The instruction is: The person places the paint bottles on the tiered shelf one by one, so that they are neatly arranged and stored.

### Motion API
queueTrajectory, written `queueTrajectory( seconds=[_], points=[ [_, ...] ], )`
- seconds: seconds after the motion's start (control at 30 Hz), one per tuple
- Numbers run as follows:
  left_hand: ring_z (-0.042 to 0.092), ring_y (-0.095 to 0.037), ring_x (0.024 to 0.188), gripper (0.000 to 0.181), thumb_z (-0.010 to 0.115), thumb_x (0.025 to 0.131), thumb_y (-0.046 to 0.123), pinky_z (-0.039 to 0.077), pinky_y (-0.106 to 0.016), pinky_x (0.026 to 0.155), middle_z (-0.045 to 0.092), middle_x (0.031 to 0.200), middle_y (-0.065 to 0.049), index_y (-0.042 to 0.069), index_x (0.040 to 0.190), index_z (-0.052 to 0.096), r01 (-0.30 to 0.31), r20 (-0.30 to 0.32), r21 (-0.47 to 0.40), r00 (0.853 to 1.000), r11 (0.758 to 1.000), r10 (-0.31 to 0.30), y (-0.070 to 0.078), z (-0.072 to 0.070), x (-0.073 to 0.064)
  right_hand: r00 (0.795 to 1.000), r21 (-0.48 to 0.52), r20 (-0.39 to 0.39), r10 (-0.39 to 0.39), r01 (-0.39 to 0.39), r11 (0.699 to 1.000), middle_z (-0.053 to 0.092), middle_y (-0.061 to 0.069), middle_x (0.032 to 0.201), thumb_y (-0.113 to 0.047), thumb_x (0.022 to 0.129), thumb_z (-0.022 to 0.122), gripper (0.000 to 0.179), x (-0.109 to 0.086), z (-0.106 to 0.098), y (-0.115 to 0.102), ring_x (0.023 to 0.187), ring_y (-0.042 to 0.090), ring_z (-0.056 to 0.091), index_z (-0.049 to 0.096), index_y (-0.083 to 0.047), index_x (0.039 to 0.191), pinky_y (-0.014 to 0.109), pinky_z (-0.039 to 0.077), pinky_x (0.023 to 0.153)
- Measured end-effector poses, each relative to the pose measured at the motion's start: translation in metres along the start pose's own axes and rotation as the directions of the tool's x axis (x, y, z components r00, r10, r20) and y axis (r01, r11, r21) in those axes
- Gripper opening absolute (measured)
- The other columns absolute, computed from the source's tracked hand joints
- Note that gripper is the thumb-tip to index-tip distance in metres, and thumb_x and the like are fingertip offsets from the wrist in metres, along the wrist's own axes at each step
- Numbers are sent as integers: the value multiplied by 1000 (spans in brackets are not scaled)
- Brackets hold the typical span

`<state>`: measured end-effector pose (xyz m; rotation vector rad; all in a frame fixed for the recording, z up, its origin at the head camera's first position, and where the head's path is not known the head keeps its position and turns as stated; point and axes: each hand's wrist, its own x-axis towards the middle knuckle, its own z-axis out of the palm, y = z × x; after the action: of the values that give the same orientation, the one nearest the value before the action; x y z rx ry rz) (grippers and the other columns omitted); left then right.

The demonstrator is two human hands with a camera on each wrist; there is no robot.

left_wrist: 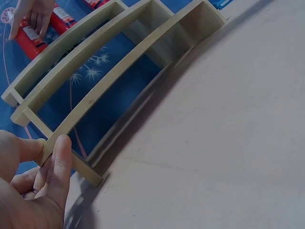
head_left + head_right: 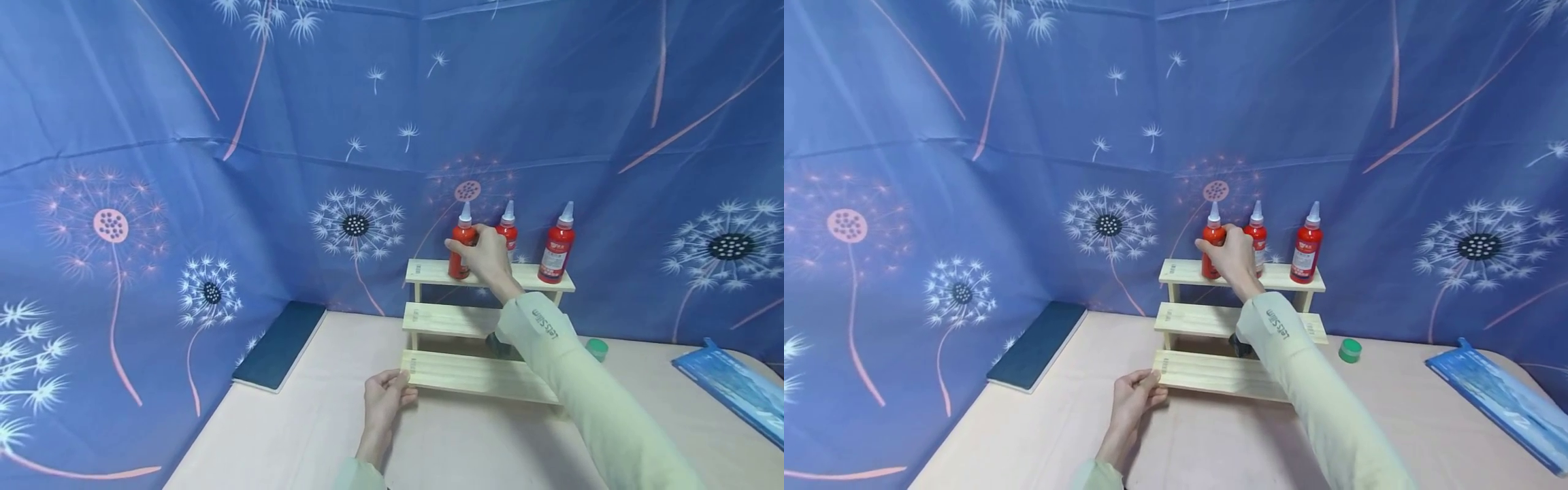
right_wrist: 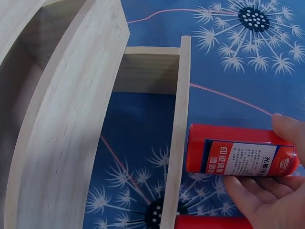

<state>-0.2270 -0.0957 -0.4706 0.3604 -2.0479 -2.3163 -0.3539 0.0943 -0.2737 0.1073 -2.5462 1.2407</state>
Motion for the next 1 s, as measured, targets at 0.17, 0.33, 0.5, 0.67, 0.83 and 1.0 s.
queueTrajectory(
  seconds=[0.17, 0.33, 0.5, 0.67, 0.83, 1.0],
  points=[
    [70, -15, 71, 31, 62, 95, 12, 65, -27, 70, 71, 86, -11, -12, 115, 58, 2, 12, 4, 1000, 1000, -2, 0, 2, -5, 1000, -16, 8, 7, -7, 1000, 69, 18, 108, -35, 90, 70, 54, -1, -1, 2, 85, 29, 65, 56, 0, 129, 37, 59, 70],
    [70, -14, 69, 31, 62, 95, 11, 65, -27, 69, 70, 86, -12, -12, 115, 58, -10, 15, 0, 1000, 1000, 10, 2, 4, -7, 1000, -3, 12, 2, -2, 1000, 69, 17, 108, -35, 91, 69, 55, -2, -2, 2, 86, 29, 66, 55, 0, 131, 37, 60, 71],
    [69, -13, 68, 31, 61, 95, 10, 65, -27, 68, 69, 87, -13, -13, 115, 58, -18, 20, -4, 1000, 1000, 18, 2, 6, -6, 1000, -7, 9, -1, 1, 1000, 68, 18, 108, -37, 91, 68, 56, -5, -2, 5, 87, 29, 66, 53, 0, 131, 39, 61, 73],
    [69, -12, 67, 30, 61, 95, 9, 65, -28, 68, 69, 86, -13, -14, 115, 58, -5, 26, -2, 1000, 1000, 6, -2, 9, -3, 999, -20, 48, 19, -18, 1000, 62, 20, 120, -44, 91, 66, 69, -19, -5, 12, 104, 33, 61, 44, 1, 139, 47, 57, 90],
    [68, -11, 66, 30, 60, 95, 9, 65, -27, 68, 69, 85, -12, -14, 115, 58, -2, 10, 4, 1000, 1000, 2, -3, 6, 1, 994, 4, 108, 20, -20, 1000, 47, 27, 143, -46, 94, 61, 79, -44, -5, 20, 129, 41, 49, 31, 4, 148, 55, 44, 110],
    [67, -11, 64, 32, 61, 95, 8, 65, -26, 66, 68, 85, -13, -15, 116, 57, -5, -24, -3, 1000, 1000, 5, -5, 1, 5, 992, -6, 122, 31, -31, 1000, 43, 29, 144, -45, 96, 59, 79, -71, -2, 33, 131, 42, 47, 29, 6, 148, 54, 43, 111]
  ],
)
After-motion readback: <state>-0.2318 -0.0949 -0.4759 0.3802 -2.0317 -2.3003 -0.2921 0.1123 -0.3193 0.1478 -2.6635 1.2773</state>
